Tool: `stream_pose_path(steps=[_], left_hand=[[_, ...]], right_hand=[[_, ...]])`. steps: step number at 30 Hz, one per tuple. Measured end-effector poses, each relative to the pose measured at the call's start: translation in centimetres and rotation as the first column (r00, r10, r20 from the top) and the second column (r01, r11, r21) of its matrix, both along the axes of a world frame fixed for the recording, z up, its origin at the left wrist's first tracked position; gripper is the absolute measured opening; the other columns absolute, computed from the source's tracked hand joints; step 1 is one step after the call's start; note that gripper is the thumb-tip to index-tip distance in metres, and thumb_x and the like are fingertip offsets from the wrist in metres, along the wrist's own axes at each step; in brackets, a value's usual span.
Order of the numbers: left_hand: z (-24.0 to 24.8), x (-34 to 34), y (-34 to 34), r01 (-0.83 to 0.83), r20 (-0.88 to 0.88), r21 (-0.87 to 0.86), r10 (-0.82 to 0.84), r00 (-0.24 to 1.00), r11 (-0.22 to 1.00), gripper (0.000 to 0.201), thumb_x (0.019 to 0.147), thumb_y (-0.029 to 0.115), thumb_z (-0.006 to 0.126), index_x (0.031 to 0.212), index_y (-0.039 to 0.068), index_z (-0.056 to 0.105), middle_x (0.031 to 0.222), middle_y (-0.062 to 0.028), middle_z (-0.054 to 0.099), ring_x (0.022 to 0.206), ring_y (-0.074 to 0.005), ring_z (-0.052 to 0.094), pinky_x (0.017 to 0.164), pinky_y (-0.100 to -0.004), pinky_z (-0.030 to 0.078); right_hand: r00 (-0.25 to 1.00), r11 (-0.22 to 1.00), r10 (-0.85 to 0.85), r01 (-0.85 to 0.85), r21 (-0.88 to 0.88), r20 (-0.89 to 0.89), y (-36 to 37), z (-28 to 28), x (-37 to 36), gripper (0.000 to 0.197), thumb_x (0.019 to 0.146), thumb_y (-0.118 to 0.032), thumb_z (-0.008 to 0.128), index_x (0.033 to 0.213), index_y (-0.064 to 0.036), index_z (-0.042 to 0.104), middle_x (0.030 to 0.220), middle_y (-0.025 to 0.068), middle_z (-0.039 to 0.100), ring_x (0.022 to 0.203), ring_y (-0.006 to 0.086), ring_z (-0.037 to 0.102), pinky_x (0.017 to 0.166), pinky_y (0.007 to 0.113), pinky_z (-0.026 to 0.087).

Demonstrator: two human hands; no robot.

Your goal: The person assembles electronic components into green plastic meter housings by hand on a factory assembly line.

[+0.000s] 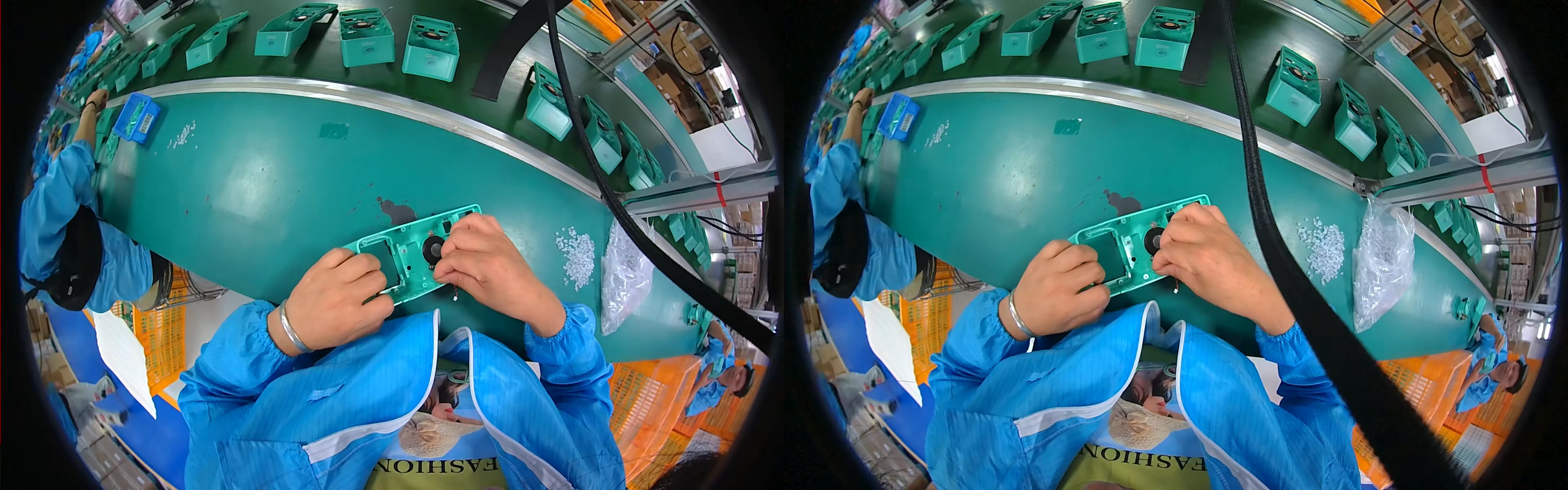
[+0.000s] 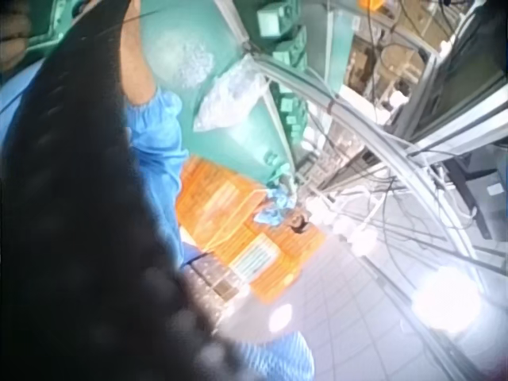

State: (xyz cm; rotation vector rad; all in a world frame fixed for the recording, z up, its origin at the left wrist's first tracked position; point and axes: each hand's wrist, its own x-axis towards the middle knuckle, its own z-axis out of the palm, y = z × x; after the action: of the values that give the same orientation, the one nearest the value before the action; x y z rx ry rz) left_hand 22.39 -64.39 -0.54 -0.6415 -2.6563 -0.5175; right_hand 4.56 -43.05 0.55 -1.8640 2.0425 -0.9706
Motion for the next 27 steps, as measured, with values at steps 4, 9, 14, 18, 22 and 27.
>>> stream_pose_path(steps=[4, 9, 14, 18, 22, 27], left_hand=[[-0.1, -0.1, -0.2, 0.000, -0.007, 0.011, 0.000, 1.000, 1.000, 0.021, 0.070, 0.022, 0.074, 0.078, 0.015, 0.056, 0.084, -0.0018, 0.055, 0.096, -0.0218, 0.059, 0.081, -0.0370, 0.045], [0.0, 0.0, -0.3, 0.013, 0.001, 0.008, -0.013, 1.000, 1.000, 0.019, 0.072, 0.021, 0.073, 0.078, 0.015, 0.056, 0.085, -0.0017, 0.055, 0.095, -0.0219, 0.058, 0.081, -0.0365, 0.045], [-0.2, 0.1, -0.7, 0.029, 0.038, -0.015, -0.028, 0.999, 0.999, 0.017, 0.075, 0.022, 0.073, 0.080, 0.015, 0.057, 0.087, -0.0014, 0.056, 0.097, -0.0223, 0.058, 0.081, -0.0366, 0.045], [-0.3, 0.3, -0.7, 0.034, 0.051, -0.012, -0.033, 0.998, 0.999, 0.016, 0.077, 0.022, 0.073, 0.081, 0.016, 0.059, 0.089, -0.0012, 0.056, 0.098, -0.0221, 0.058, 0.080, -0.0368, 0.045], [-0.3, 0.3, -0.9, 0.029, 0.026, -0.020, -0.029, 0.999, 0.999, 0.017, 0.077, 0.022, 0.073, 0.081, 0.016, 0.058, 0.089, -0.0010, 0.056, 0.098, -0.0219, 0.058, 0.079, -0.0367, 0.045], [-0.6, 0.2, -1.1, 0.034, 0.039, -0.008, -0.034, 0.999, 0.999, 0.019, 0.076, 0.023, 0.075, 0.081, 0.017, 0.058, 0.087, 0.0019, 0.054, 0.095, -0.0202, 0.058, 0.077, -0.0363, 0.043]], right_hand=[[0.996, 1.000, -0.008, 0.010, 0.025, -0.086, -0.5, 1.1, 0.2, 0.013, 0.073, -0.009, 0.080, 0.083, -0.0104, 0.071, 0.089, 0.0003, 0.061, 0.101, 0.0258, 0.057, 0.095, 0.042, 0.043], [0.984, 0.993, 0.090, -0.076, 0.091, -0.154, -1.4, 2.6, 0.0, 0.010, 0.074, -0.010, 0.079, 0.080, -0.0098, 0.072, 0.088, 0.0000, 0.062, 0.099, 0.0237, 0.057, 0.096, 0.041, 0.042], [0.985, 0.971, 0.153, -0.135, 0.197, -0.082, -2.7, 2.3, -1.1, 0.008, 0.075, -0.015, 0.080, 0.079, -0.0124, 0.074, 0.084, -0.0030, 0.065, 0.097, 0.0216, 0.056, 0.095, 0.039, 0.041], [0.991, 0.945, 0.136, -0.131, 0.299, 0.005, -2.9, 2.1, -1.2, 0.007, 0.076, -0.018, 0.082, 0.079, -0.0153, 0.075, 0.084, -0.0064, 0.067, 0.099, 0.0198, 0.057, 0.092, 0.038, 0.039], [0.991, 0.916, 0.133, -0.124, 0.381, 0.004, -3.3, 2.3, -1.3, 0.006, 0.078, -0.020, 0.081, 0.081, -0.0170, 0.077, 0.087, -0.0085, 0.068, 0.100, 0.0187, 0.056, 0.092, 0.037, 0.038], [0.991, 0.923, 0.124, -0.137, 0.359, 0.059, -2.9, 1.3, -1.7, 0.004, 0.080, -0.022, 0.081, 0.082, -0.0190, 0.078, 0.088, -0.0098, 0.069, 0.101, 0.0187, 0.056, 0.093, 0.037, 0.037]])
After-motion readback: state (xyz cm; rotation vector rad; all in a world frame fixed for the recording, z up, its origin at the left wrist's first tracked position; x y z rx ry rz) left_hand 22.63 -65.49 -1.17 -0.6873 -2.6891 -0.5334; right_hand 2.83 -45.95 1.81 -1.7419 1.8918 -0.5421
